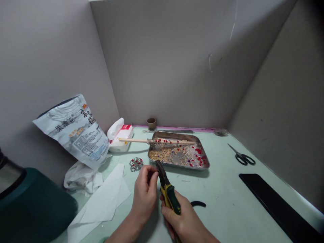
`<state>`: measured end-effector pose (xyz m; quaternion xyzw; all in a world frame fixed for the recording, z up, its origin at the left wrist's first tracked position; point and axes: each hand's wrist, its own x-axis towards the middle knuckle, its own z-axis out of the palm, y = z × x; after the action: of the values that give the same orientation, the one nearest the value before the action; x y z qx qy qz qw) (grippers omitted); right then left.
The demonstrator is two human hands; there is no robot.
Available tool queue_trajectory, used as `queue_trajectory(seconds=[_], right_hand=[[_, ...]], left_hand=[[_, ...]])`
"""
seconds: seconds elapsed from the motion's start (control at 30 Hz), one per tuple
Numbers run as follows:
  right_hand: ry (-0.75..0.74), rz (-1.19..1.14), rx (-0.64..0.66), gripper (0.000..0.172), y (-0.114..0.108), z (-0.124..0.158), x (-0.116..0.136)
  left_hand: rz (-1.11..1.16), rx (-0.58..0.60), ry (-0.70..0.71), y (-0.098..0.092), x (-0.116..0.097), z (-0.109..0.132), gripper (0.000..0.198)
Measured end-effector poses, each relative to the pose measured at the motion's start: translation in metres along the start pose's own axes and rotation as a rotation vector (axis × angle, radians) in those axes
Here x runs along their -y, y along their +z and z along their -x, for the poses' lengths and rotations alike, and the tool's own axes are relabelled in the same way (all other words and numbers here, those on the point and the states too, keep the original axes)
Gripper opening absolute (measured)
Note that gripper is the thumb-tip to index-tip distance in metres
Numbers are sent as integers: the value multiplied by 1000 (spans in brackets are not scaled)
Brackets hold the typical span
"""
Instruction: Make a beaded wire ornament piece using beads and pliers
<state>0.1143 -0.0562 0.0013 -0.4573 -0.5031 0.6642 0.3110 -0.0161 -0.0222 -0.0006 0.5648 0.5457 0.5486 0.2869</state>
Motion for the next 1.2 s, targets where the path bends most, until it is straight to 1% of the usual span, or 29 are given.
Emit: queue_trajectory(seconds=[0.07, 0.17, 0.23, 0.3, 0.33, 0.4, 0.43, 0.5, 0.53, 0.57, 0.6, 0.7, 0.77, 0.8, 0.83, 0.93, 0.97, 1.0, 1.07, 1.1, 1.13, 1.2], right_hand=[[15, -20, 23, 30, -1, 0, 1], [55, -131, 122, 34, -1, 3, 3], [61, -155, 119, 36, -1, 5, 4], [69, -156, 98, 36, -1, 7, 6], [86, -168, 110, 36, -1, 8, 7], [116, -182, 144, 36, -2, 9, 8], [110, -165, 132, 36, -3, 8, 9], [86, -103, 66, 37, -4, 7, 8], [95, -88, 60, 36, -5, 7, 7], [106, -81, 63, 35, -5, 6, 7], [107, -75, 68, 34, -6, 5, 6], [29, -6, 36, 29, -7, 5, 6], [31, 19, 77, 26, -8, 5, 6], [34, 30, 93, 25, -8, 5, 6], [11, 55, 79, 22, -8, 5, 5], [-108, 167, -50, 16, -9, 4, 1], [-107, 180, -49, 14, -9, 3, 0], [-106, 188, -43, 12, -9, 3, -1], [-141, 212, -68, 13, -9, 3, -2], [-157, 213, -80, 15, -8, 2, -2], [-149, 198, -73, 17, -8, 2, -3], [-65, 121, -7, 23, -6, 1, -3]], left_hand=[[-71, -13, 88, -2, 0, 0, 8], [-186, -43, 222, -4, -2, 0, 10], [-243, -51, 293, -4, -2, 0, 11], [-271, -49, 337, -4, -2, 0, 11], [-274, -51, 341, -4, -2, -1, 11], [-255, -51, 299, -3, -1, -1, 10], [-238, -43, 257, -2, 0, -2, 10], [-211, -11, 170, -1, 2, -3, 9], [-214, 3, 154, -1, 3, -3, 9], [-227, 4, 169, -1, 4, -3, 9], [-250, -5, 213, -1, 4, -3, 9], [-339, -77, 439, -2, 4, -3, 10], [-387, -117, 558, -3, 4, -2, 12], [-403, -127, 595, -4, 4, -2, 14], [-415, -135, 620, -4, 5, -2, 15], [-429, -142, 653, -4, 7, -2, 17], [-423, -141, 656, -4, 7, -2, 17], [-408, -139, 648, -4, 7, -2, 17], [-340, -131, 572, -2, 6, 0, 12], [-288, -120, 482, -1, 5, 1, 9], [-228, -105, 362, 1, 5, 1, 7], [-56, -48, 75, 7, 5, 3, 8]])
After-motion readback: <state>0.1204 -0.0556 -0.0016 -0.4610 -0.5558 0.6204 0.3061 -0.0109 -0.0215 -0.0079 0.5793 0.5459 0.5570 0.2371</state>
